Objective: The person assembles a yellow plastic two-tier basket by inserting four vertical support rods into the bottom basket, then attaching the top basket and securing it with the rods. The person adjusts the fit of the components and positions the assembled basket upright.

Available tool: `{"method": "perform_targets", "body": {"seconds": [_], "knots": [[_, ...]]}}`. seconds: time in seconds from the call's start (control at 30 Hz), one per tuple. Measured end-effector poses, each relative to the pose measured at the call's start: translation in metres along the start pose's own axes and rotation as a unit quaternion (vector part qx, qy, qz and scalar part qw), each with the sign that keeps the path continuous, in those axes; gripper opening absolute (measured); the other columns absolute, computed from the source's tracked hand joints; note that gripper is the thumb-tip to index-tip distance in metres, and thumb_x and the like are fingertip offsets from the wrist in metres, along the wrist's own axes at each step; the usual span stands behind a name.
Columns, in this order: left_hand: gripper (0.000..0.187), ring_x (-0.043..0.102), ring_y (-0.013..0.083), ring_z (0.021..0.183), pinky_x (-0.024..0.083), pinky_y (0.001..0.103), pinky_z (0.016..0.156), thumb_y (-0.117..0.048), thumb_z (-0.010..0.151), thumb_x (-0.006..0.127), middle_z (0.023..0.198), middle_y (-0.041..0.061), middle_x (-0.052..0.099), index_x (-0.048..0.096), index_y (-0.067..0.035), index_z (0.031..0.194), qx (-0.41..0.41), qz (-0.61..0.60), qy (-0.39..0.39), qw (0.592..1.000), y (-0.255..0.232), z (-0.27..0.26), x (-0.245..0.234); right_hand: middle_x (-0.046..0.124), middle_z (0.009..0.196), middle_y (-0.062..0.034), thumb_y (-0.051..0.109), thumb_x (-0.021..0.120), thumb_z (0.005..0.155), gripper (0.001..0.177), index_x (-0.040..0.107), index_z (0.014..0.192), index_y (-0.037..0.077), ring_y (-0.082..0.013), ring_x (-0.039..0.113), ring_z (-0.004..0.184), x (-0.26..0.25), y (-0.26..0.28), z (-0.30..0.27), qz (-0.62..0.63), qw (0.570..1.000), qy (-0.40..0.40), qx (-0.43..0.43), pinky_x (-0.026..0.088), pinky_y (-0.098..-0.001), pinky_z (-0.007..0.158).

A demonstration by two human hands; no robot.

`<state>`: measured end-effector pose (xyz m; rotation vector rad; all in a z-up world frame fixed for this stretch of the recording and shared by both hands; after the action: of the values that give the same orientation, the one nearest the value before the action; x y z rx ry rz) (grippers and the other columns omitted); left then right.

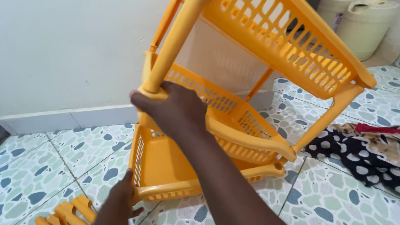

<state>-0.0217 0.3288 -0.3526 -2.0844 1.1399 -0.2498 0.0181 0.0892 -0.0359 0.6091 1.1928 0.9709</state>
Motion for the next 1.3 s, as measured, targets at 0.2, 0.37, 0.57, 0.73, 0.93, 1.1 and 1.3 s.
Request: {"method": "perform_targets", "body": {"seconds": [0.2, 0.37, 0.57, 0.73, 0.93, 1.1, 1.3], "knots": [[0.085, 0.059, 0.0413, 0.119, 0.050, 0.057, 0.095, -0.069, 0.083, 0.040, 0.135, 0.025, 0.056, 0.051, -0.006, 0.140, 0.252, 0.038, 0.144, 0.956, -0.047, -0.066, -0.017, 0.080, 0.097, -0.0040, 0.067, 0.067, 0.065, 0.059, 0.080, 0.105, 0.027, -0.0246, 0.073, 0.097, 0.021, 0.001, -0.016, -0.068, 0.997, 0.025, -0.032, 0.044, -0.0476, 0.098], [0.128, 0.037, 0.0539, 0.142, 0.033, 0.070, 0.109, -0.100, 0.077, 0.020, 0.166, 0.029, 0.025, 0.023, -0.007, 0.164, 0.062, -0.233, 0.219, 0.946, -0.140, -0.068, 0.015, 0.078, 0.087, -0.0045, 0.066, 0.068, 0.066, 0.057, 0.078, 0.106, 0.027, -0.0239, 0.072, 0.093, 0.050, -0.014, -0.034, -0.108, 0.991, 0.059, -0.046, 0.036, -0.0548, 0.097], [0.116, 0.044, 0.0546, 0.137, 0.038, 0.072, 0.103, -0.087, 0.077, 0.037, 0.160, 0.032, 0.030, 0.011, -0.014, 0.164, 0.062, -0.014, 0.243, 0.968, -0.146, -0.107, 0.032, 0.075, 0.080, -0.0038, 0.059, 0.074, 0.064, 0.049, 0.081, 0.098, 0.026, -0.0222, 0.070, 0.090, 0.074, -0.040, -0.052, -0.154, 0.981, 0.107, -0.041, 0.037, -0.0532, 0.095], [0.095, 0.054, 0.0493, 0.121, 0.046, 0.066, 0.094, -0.064, 0.081, 0.042, 0.145, 0.030, 0.042, 0.024, -0.009, 0.156, 0.049, 0.019, 0.264, 0.963, -0.112, -0.073, 0.069, 0.075, 0.083, -0.0032, 0.064, 0.076, 0.067, 0.049, 0.080, 0.099, 0.027, -0.0215, 0.068, 0.095, 0.091, -0.068, -0.068, -0.203, 0.965, 0.164, -0.020, 0.035, -0.0556, 0.100], [0.070, 0.065, 0.0429, 0.103, 0.055, 0.059, 0.084, -0.037, 0.085, 0.047, 0.127, 0.028, 0.058, 0.039, -0.004, 0.146, 0.024, 0.035, 0.307, 0.951, -0.064, -0.035, 0.094, 0.072, 0.117, -0.0028, 0.068, 0.081, 0.060, 0.074, 0.073, 0.121, 0.027, -0.0248, 0.064, 0.118, 0.097, -0.116, -0.055, -0.147, 0.943, 0.299, -0.004, 0.038, -0.0523, 0.105], [0.051, 0.075, 0.0376, 0.087, 0.063, 0.053, 0.075, -0.015, 0.089, 0.051, 0.112, 0.027, 0.071, 0.051, 0.000, 0.138, 0.007, 0.014, 0.365, 0.931, -0.056, -0.029, 0.105, 0.055, 0.150, -0.0084, 0.066, 0.087, 0.059, 0.105, 0.052, 0.148, 0.024, -0.0273, 0.052, 0.136, 0.022, -0.167, -0.013, -0.292, 0.850, 0.435, 0.054, 0.040, -0.0436, 0.115], [0.061, 0.077, 0.0379, 0.089, 0.062, 0.048, 0.073, -0.004, 0.081, 0.048, 0.117, 0.029, 0.071, 0.050, 0.001, 0.142, 0.035, 0.028, 0.428, 0.903, -0.070, -0.040, 0.121, 0.071, 0.129, -0.0045, 0.044, 0.093, 0.058, 0.082, 0.067, 0.134, 0.025, -0.0308, 0.065, 0.122, 0.009, -0.194, -0.022, -0.477, 0.769, 0.421, 0.052, 0.052, -0.0471, 0.100]]}}
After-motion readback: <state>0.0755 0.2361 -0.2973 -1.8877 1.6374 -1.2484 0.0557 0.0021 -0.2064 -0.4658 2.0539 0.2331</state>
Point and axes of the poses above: each hand's wrist, its own z-axis towards the middle knuckle, its own x-axis out of the palm, y = z × x, the point moved 8 cm from there along z, towards the middle knuckle
